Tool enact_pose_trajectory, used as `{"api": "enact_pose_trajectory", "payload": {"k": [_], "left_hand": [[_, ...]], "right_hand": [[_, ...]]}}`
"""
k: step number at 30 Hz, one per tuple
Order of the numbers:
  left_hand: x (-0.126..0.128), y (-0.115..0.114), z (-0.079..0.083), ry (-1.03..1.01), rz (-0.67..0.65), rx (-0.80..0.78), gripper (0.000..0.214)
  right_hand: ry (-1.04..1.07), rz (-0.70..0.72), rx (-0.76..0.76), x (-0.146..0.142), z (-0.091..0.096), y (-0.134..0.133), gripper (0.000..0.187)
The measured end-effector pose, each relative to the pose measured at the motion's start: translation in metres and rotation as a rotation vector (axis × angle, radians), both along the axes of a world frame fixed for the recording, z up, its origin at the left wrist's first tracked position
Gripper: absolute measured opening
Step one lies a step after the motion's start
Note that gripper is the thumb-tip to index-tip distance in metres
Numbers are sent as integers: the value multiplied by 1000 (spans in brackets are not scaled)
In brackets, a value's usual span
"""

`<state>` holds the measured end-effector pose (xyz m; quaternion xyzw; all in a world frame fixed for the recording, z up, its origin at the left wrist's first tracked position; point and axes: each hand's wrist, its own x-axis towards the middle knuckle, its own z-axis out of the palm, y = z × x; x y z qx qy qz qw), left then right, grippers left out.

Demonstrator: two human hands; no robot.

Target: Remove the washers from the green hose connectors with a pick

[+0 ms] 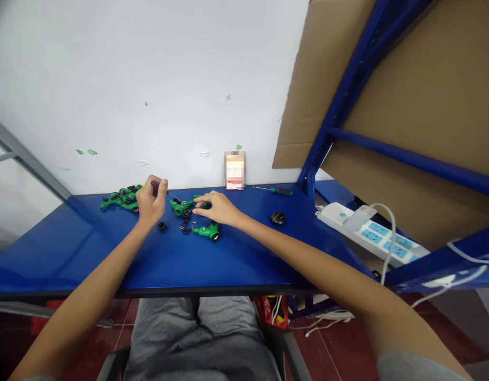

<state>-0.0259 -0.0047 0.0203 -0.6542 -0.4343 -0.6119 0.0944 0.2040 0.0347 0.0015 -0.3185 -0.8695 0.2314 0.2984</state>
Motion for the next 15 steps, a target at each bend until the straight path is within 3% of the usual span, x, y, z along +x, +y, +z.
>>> {"api": "enact_pose_trajectory", "payload": {"k": [3, 7, 10, 12, 15], "left_hand": [[-1, 1, -1, -1, 2, -37, 40], [2, -1, -2, -12, -40, -65, 39], [11, -7, -4, -52, -159, -170, 39], [22, -14, -6, -50, -268, -269, 39], [42, -22, -9, 33, -330, -333, 37]], "right_hand": [[-52, 29, 3, 4, 8, 1, 48], [-119, 200, 34, 46, 7, 5, 36], [-154, 370, -30, 74, -1, 8, 35], [-151, 398, -43, 81, -9, 7, 38], [-127, 383, -26, 75, -22, 2, 35]]}}
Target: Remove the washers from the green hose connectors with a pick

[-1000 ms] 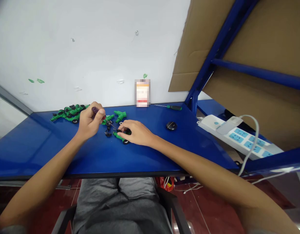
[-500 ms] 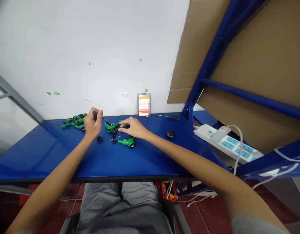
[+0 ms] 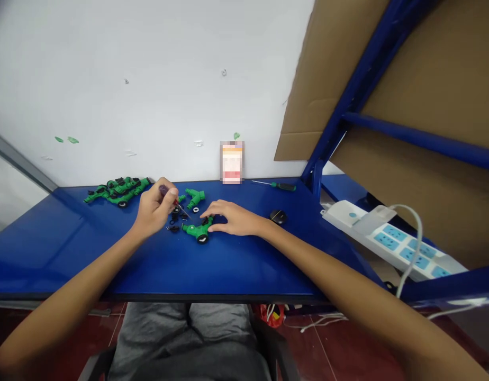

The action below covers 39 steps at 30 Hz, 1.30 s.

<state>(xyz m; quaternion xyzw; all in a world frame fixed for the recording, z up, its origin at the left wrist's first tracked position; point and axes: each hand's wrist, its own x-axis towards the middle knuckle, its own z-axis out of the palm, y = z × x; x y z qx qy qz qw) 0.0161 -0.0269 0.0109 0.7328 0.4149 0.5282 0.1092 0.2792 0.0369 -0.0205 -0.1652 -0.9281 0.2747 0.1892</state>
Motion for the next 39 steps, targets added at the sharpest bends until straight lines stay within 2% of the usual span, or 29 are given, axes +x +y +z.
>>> {"api": "enact_pose_trajectory", "payload": {"k": [4, 9, 15, 22, 26, 33, 36, 39], "left_hand": [[16, -4, -4, 79, 31, 42, 35], [18, -4, -7, 45, 118, 114, 33], [20, -5, -9, 138, 12, 131, 31], [22, -5, -6, 177, -15, 110, 28], [24, -6, 6, 267, -99, 66, 24], [20, 10, 38, 450, -368, -109, 19], [17, 16, 39, 458, -436, -133, 21], [14, 17, 31, 369, -434, -97, 28]], "right_hand": [[62, -22, 9, -12, -12, -5, 27], [66, 8, 12, -14, -19, -9, 30], [60, 2, 40, -14, -21, -11, 29], [47, 8, 98, -15, -21, -13, 29], [43, 3, 113, -15, -21, -14, 28], [39, 11, 107, -16, -18, -15, 25], [35, 8, 94, -16, -18, -15, 24], [30, 6, 85, -17, -17, -15, 23]]}}
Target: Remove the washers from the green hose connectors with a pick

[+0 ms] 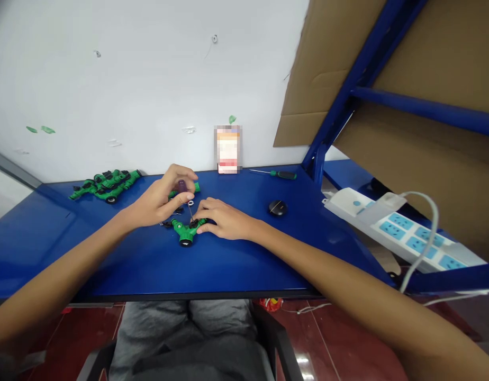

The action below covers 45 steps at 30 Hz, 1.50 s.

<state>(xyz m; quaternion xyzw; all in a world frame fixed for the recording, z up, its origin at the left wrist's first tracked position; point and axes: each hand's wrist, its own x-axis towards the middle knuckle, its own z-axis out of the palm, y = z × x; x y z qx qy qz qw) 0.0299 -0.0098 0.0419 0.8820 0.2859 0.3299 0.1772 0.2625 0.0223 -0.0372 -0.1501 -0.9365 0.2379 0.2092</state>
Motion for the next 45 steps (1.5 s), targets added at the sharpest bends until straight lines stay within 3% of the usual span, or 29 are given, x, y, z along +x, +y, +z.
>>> {"api": "enact_pose_trajectory", "payload": {"k": [5, 10, 15, 28, 35, 39, 45], "left_hand": [[-3, -6, -7, -103, 10, -25, 28], [-2, -11, 2, -182, -59, -159, 37], [-2, -14, 8, -215, 16, -235, 30], [12, -25, 3, -218, 187, -7, 23], [18, -30, -6, -194, 440, 248, 33], [18, -29, -14, -73, 308, 255, 28], [4, -23, 0, -179, -146, -158, 47]], "right_hand": [[-5, 3, -15, 1, 1, 0, 25], [-3, 15, -23, 2, 2, 0, 29], [-2, 8, -29, -1, 1, -2, 26], [-5, 4, 21, -2, 2, -6, 21], [-52, -14, 63, -2, 4, -8, 23], [-49, -29, 52, -1, 4, -8, 25], [-60, -18, 42, -1, 5, -7, 25]]}}
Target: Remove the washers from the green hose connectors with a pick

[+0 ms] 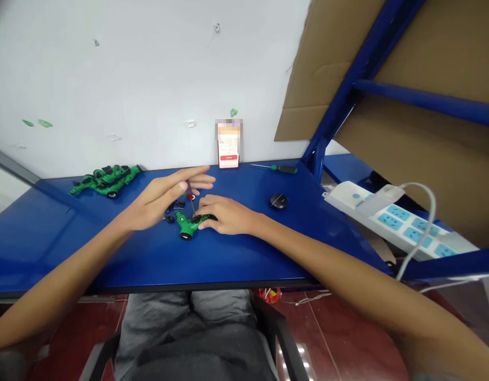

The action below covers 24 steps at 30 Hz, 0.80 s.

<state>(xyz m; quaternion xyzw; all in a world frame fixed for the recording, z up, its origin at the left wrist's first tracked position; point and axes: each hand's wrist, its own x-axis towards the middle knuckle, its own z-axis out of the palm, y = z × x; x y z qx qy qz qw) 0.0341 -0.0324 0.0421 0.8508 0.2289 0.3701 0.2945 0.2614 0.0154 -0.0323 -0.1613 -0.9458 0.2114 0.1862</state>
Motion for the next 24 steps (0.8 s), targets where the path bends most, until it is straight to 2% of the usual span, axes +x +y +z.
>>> {"api": "enact_pose_trajectory", "payload": {"k": [2, 4, 7, 10, 14, 16, 21, 24], "left_hand": [[-5, 2, 8, -2, -118, -128, 47], [-7, 4, 14, 9, -147, -193, 45], [-6, 5, 14, -21, -37, -195, 37], [-3, 5, 8, -65, 105, -168, 31], [3, 2, -3, -124, 291, -63, 29], [6, -1, -8, -128, 341, 33, 29], [7, -6, -8, 18, 263, 327, 34], [1, -6, -2, 45, 168, 269, 40]], "right_hand": [[-3, -1, -2, 0, 0, 0, 25], [7, -1, -8, 0, -1, 0, 25], [31, 16, -2, 0, -2, 1, 24], [18, 25, 16, -1, -1, 0, 25], [-12, 22, 20, -2, 0, -1, 25], [-17, 20, 18, -2, 1, -1, 24], [-28, 5, 16, -2, 2, -2, 24], [-33, 5, 23, -2, 3, -2, 26]]}}
